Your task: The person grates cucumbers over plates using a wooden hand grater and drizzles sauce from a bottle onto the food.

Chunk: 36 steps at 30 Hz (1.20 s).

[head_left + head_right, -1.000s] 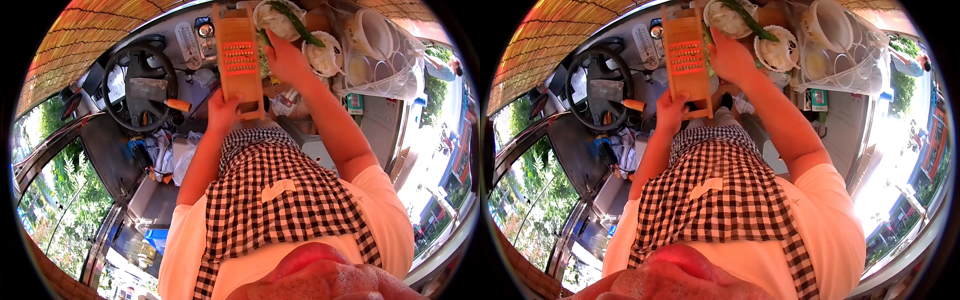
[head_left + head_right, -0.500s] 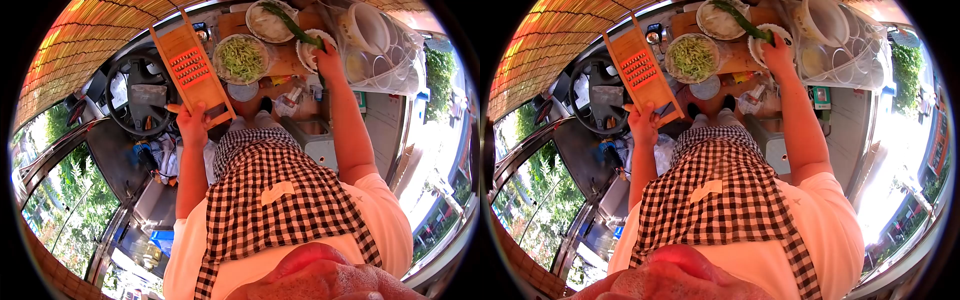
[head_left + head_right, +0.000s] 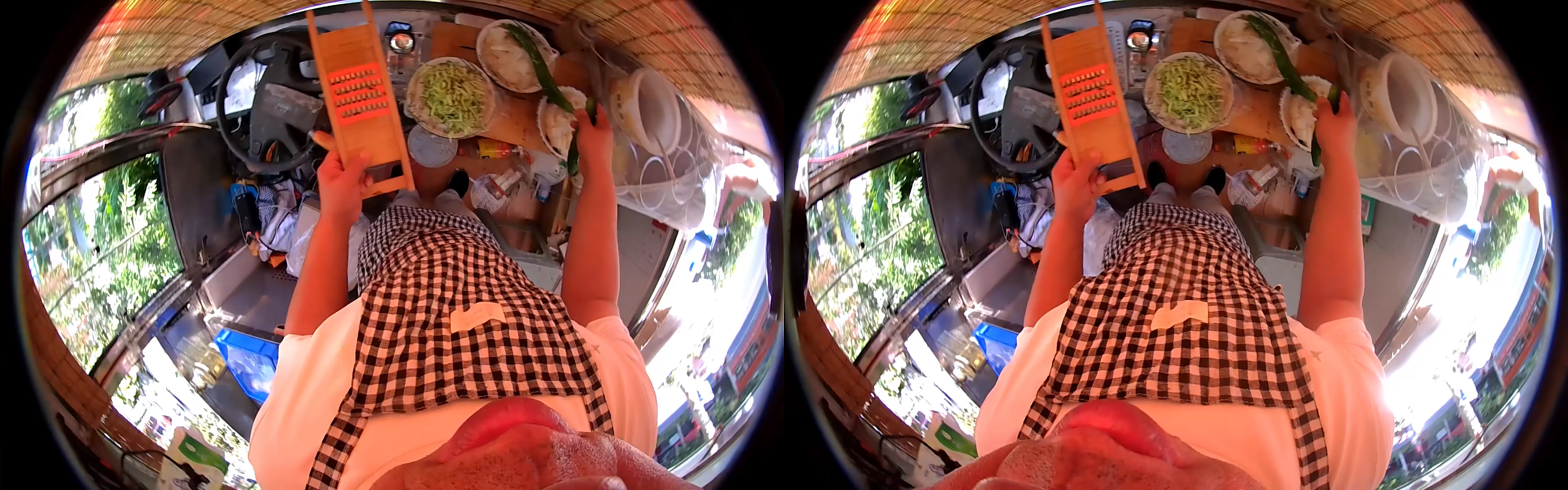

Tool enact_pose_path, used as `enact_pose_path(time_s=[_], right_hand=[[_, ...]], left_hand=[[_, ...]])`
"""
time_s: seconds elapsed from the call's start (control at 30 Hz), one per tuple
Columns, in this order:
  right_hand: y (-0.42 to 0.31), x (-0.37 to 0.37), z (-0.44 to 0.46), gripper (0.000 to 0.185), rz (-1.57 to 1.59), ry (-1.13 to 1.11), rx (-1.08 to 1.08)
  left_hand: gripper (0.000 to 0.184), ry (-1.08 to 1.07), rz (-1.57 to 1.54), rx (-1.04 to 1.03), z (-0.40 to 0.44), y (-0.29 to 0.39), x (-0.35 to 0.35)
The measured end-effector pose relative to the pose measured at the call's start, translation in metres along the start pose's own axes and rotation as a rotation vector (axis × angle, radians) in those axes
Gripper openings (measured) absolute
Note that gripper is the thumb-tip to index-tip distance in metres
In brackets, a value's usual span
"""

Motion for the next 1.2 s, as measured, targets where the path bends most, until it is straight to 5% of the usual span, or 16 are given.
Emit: enact_pose_path(time_s=[0.17, 0.47, 0.83, 1.2], right_hand=[[-0.009, -0.011, -0.016, 0.041, 0.104, -0.102, -0.020], [-0.032, -0.018, -0.044, 0.036, 0.222, -0.174, -0.044], [-0.027, -0.016, -0.058, 0.044, 0.220, -0.189, -0.077], [-0.003, 0.002, -0.066, 0.055, 0.253, -0.139, -0.103]], left_hand=[[0.017, 0.045, -0.055, 0.006, -0.003, -0.008, 0.001], [0.021, 0.019, 0.081, -0.041, -0.004, -0.006, 0.006], [0.021, -0.344, 0.052, 0.214, -0.015, -0.025, -0.054], [0.020, -0.360, 0.060, 0.341, 0.011, -0.077, -0.070]])
Point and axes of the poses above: each hand's wrist, its own z-axis towards the middle knuckle, its own x-axis out of the back of the hand, y = z × x, the point moved 1 cm from there along z, towards the middle knuckle, and after that the axes turned 10 degrees about -x, right-handed, at the moved point
